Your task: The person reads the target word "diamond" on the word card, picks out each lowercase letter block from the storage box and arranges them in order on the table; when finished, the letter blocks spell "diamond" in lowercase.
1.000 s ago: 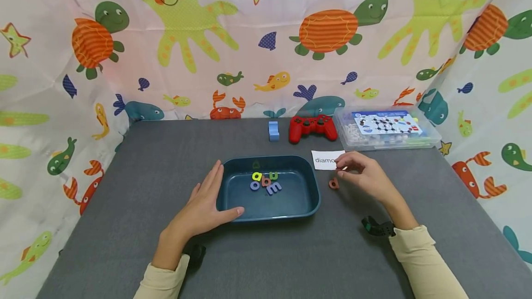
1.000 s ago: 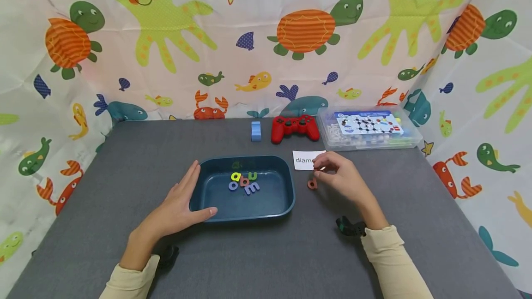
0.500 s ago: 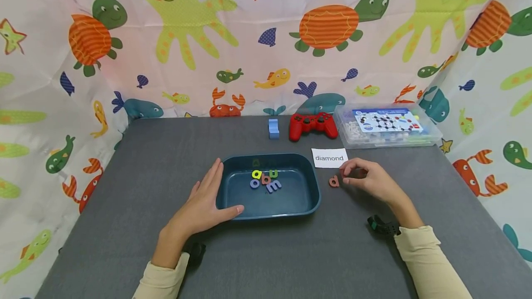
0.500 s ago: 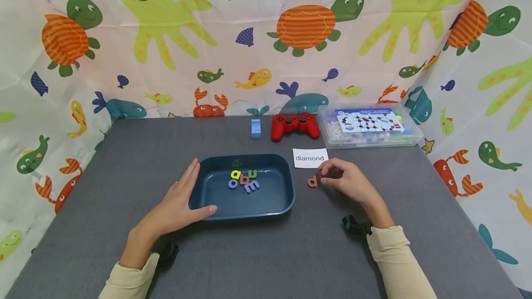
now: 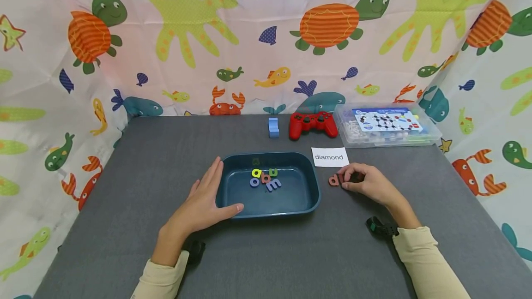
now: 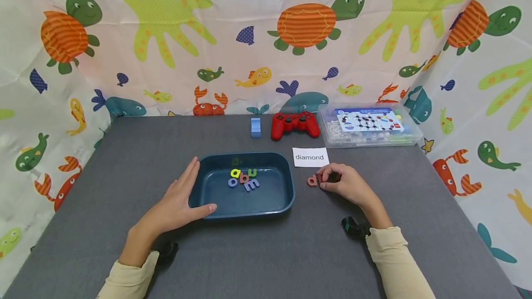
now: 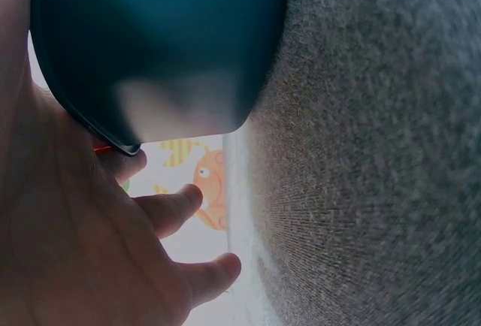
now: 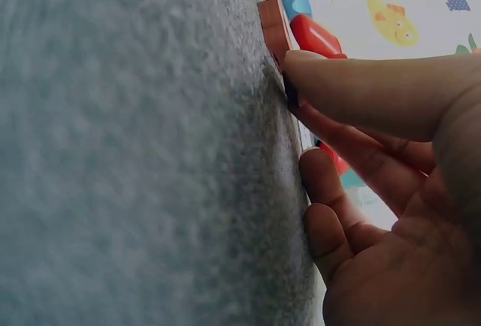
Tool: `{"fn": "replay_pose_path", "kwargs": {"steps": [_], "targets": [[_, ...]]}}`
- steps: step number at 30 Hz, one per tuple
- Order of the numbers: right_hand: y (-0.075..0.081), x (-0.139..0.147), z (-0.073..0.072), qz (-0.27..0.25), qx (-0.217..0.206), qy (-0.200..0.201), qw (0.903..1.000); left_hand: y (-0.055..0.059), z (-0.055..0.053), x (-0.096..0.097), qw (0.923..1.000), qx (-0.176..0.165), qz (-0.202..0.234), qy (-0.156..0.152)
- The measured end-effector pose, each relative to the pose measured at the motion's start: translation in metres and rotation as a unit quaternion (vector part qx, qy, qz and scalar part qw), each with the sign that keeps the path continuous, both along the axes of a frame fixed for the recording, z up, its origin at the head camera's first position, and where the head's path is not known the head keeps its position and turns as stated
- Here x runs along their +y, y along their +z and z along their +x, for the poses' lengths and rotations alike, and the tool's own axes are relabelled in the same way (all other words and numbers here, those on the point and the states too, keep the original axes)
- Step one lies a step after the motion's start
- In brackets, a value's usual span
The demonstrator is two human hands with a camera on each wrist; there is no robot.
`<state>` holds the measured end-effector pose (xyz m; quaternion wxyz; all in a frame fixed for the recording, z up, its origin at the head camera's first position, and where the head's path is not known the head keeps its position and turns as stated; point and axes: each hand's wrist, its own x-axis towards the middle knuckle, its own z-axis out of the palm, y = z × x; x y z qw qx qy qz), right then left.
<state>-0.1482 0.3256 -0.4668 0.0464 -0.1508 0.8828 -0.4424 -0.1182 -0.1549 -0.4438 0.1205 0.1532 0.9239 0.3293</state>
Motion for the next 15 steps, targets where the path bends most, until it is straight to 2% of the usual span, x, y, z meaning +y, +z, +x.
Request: {"fn": "replay_pose_path", "kwargs": {"steps": [8,15], "targets": [[-0.0019,0.0008,0.002,0.01,-0.011,-0.014,0.9998,-0.0001,-0.0001,0.0004,1.0,0.0,-0.002,0.002],[-0.0036,0.0024,0.001,0.025,-0.014,-0.008,0.9996,-0.0009,-0.0009,-0.0005,1.0,0.003,0.004,-0.003]]}}
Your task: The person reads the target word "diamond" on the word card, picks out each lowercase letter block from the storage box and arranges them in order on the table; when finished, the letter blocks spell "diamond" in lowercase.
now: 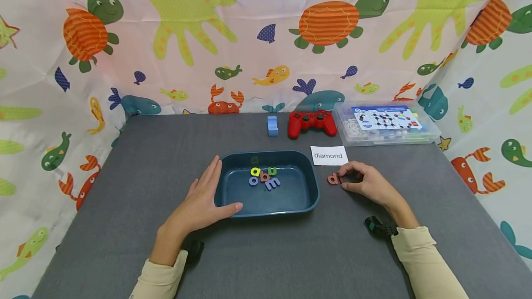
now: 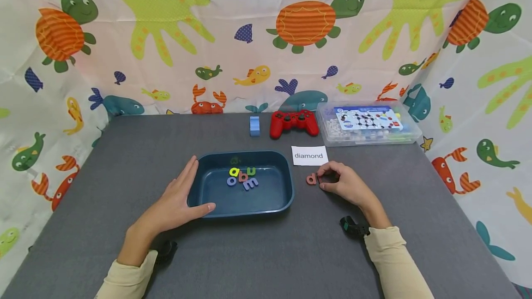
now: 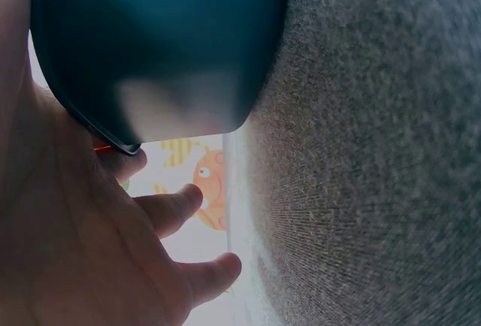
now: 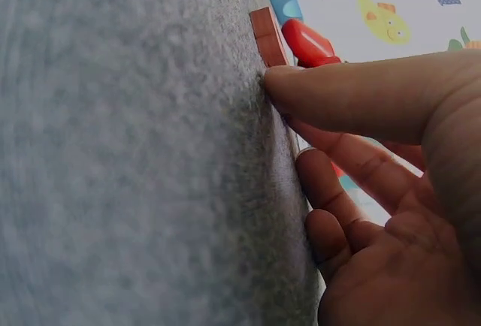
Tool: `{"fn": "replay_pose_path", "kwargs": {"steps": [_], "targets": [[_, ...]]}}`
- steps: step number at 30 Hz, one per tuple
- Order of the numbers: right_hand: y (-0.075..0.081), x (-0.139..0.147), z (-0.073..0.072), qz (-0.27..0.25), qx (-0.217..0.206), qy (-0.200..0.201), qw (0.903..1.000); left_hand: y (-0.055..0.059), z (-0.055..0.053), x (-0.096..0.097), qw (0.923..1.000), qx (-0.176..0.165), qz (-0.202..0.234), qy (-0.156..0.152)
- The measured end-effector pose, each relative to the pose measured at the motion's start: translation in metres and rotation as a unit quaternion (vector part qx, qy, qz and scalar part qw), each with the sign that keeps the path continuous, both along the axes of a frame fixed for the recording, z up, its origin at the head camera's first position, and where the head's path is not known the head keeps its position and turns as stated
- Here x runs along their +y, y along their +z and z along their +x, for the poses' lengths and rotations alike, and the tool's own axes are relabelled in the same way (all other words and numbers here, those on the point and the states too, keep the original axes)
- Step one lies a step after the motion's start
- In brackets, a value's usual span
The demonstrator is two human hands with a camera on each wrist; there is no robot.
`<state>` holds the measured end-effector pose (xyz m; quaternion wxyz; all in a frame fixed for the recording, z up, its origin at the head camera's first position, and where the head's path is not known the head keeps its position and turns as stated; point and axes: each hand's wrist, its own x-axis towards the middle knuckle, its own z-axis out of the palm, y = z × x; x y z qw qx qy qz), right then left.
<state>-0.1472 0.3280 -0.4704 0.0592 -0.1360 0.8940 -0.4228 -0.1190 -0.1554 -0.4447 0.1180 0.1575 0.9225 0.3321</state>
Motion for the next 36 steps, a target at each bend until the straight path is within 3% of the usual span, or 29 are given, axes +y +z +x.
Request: {"fn": "replay_pose_path", "kwargs": {"steps": [27,32,36], "targets": [[0.0,-0.002,0.0,0.003,0.007,0.011,0.9999,0.001,0.0,-0.001,1.0,0.005,-0.004,-0.001],[0.003,-0.001,0.002,-0.023,-0.002,-0.003,0.9997,0.001,0.0,-0.001,1.0,0.005,-0.004,0.001],[0.014,0.002,0.005,-0.038,0.005,-0.038,0.9985,0.001,0.001,0.001,1.0,0.006,-0.007,0.001]]}}
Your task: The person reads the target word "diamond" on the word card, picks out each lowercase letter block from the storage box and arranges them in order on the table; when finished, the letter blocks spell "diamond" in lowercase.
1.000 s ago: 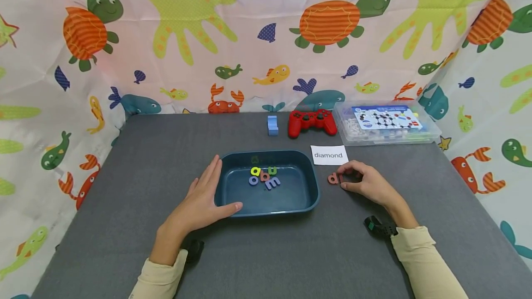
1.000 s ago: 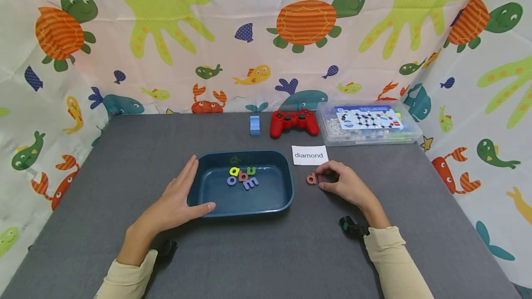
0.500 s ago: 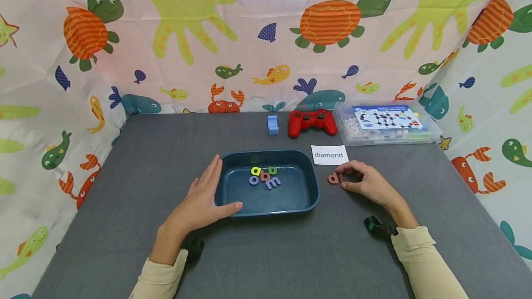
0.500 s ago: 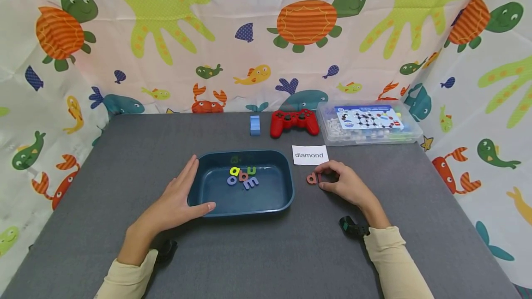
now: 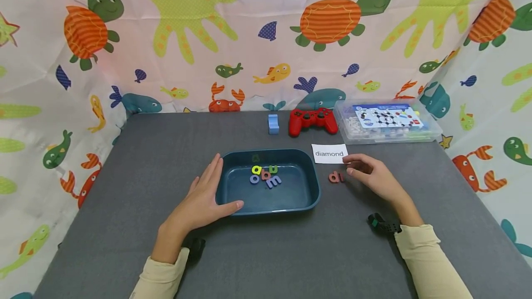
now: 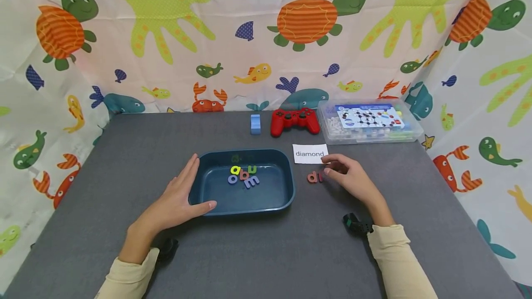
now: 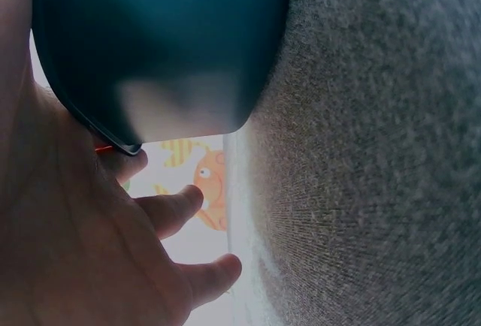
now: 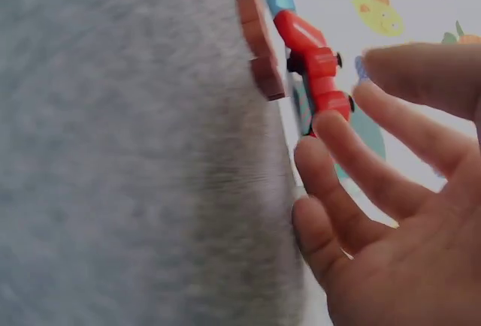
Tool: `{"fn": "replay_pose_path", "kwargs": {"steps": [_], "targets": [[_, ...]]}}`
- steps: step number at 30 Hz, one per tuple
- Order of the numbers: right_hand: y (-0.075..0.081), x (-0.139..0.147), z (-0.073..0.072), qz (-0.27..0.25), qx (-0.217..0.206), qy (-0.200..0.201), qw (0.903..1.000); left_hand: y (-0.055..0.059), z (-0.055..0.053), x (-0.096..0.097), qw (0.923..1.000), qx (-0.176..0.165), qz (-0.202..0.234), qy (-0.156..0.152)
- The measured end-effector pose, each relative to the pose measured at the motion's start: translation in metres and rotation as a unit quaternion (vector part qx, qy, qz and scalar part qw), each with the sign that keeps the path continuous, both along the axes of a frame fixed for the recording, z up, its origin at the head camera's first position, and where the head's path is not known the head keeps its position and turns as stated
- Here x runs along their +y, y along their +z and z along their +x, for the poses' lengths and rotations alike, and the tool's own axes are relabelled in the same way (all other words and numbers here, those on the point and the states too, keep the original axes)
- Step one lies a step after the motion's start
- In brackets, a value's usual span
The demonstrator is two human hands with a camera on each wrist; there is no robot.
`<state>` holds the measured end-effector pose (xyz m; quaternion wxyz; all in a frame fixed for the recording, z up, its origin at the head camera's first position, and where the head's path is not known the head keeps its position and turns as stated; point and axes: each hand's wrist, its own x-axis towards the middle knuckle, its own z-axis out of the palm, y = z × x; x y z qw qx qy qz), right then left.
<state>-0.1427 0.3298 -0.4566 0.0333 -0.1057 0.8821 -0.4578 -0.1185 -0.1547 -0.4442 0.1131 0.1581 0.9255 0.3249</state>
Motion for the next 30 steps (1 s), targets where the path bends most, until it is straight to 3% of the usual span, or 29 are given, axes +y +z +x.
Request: {"fn": "replay_pose_path", "kwargs": {"steps": [6,11,19,30], "targets": [[0.027,-0.003,0.001,-0.071,0.04,-0.048,0.9955,0.002,0.0,0.002,1.0,-0.001,-0.002,0.002],[0.057,-0.017,-0.004,-0.131,0.093,-0.044,0.986,0.002,0.0,0.002,0.9999,-0.005,-0.009,0.003],[0.091,-0.059,-0.018,-0.215,0.146,0.003,0.9656,0.001,0.0,0.0,0.9999,-0.001,-0.01,0.001],[0.103,-0.114,-0.031,-0.222,0.164,0.076,0.9582,0.001,0.001,0.0,1.0,-0.001,-0.004,0.0]]}}
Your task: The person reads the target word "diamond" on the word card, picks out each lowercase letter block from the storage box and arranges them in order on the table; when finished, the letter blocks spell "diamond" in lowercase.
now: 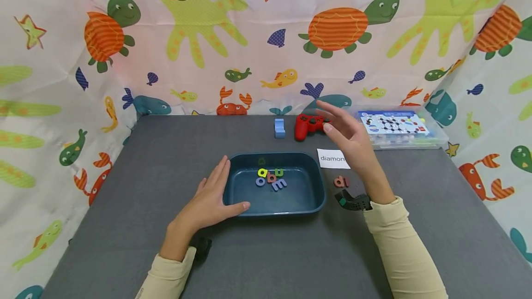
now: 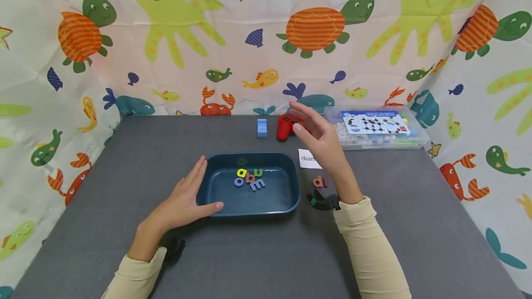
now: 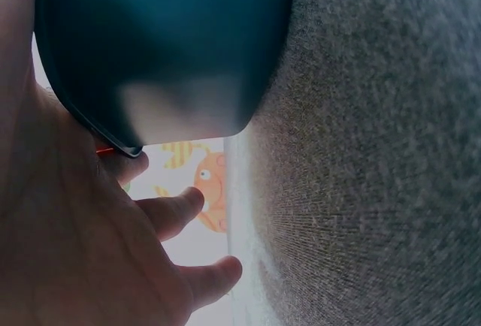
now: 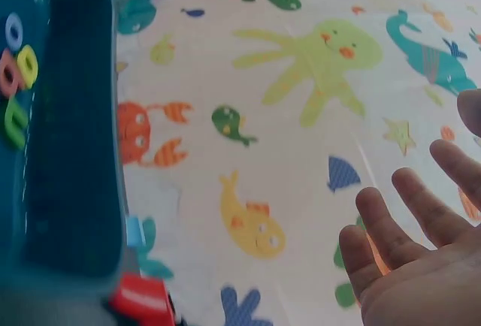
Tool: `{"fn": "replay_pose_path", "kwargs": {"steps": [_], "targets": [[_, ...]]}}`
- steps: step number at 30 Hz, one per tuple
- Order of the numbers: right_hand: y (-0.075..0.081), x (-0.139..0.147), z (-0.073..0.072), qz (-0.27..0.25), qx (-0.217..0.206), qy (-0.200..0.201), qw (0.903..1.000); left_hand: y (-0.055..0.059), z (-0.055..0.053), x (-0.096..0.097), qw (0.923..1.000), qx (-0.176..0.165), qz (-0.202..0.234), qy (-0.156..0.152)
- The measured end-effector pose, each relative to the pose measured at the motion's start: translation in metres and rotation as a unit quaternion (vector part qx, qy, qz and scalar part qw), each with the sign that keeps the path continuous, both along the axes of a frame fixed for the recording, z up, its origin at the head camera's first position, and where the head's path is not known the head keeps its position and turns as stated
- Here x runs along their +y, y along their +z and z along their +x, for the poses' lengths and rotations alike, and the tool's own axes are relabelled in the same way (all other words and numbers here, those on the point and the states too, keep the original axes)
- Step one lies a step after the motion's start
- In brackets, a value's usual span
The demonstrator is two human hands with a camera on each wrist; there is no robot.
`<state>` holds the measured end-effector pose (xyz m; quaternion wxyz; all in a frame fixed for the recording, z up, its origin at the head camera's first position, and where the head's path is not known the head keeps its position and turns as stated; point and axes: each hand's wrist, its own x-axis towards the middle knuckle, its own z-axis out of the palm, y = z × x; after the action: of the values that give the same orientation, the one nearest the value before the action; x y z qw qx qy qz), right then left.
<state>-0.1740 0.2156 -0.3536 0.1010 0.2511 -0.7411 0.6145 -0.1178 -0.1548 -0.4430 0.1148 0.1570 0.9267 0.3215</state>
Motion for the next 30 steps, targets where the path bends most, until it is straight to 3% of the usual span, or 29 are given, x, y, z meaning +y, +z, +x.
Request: {"fn": "replay_pose_path", "kwargs": {"steps": [6,13,30], "targets": [[-0.003,-0.03,-0.007,-0.008,0.007,0.033,0.9994,-0.002,0.0,0.0,1.0,0.005,0.001,0.001],[-0.017,-0.063,-0.017,0.008,0.02,0.115,0.9932,-0.003,0.0,0.0,1.0,-0.007,0.006,0.001],[-0.049,-0.099,-0.027,0.103,-0.04,0.208,0.9718,-0.002,-0.001,-0.002,0.9999,-0.003,0.013,-0.005]]}}
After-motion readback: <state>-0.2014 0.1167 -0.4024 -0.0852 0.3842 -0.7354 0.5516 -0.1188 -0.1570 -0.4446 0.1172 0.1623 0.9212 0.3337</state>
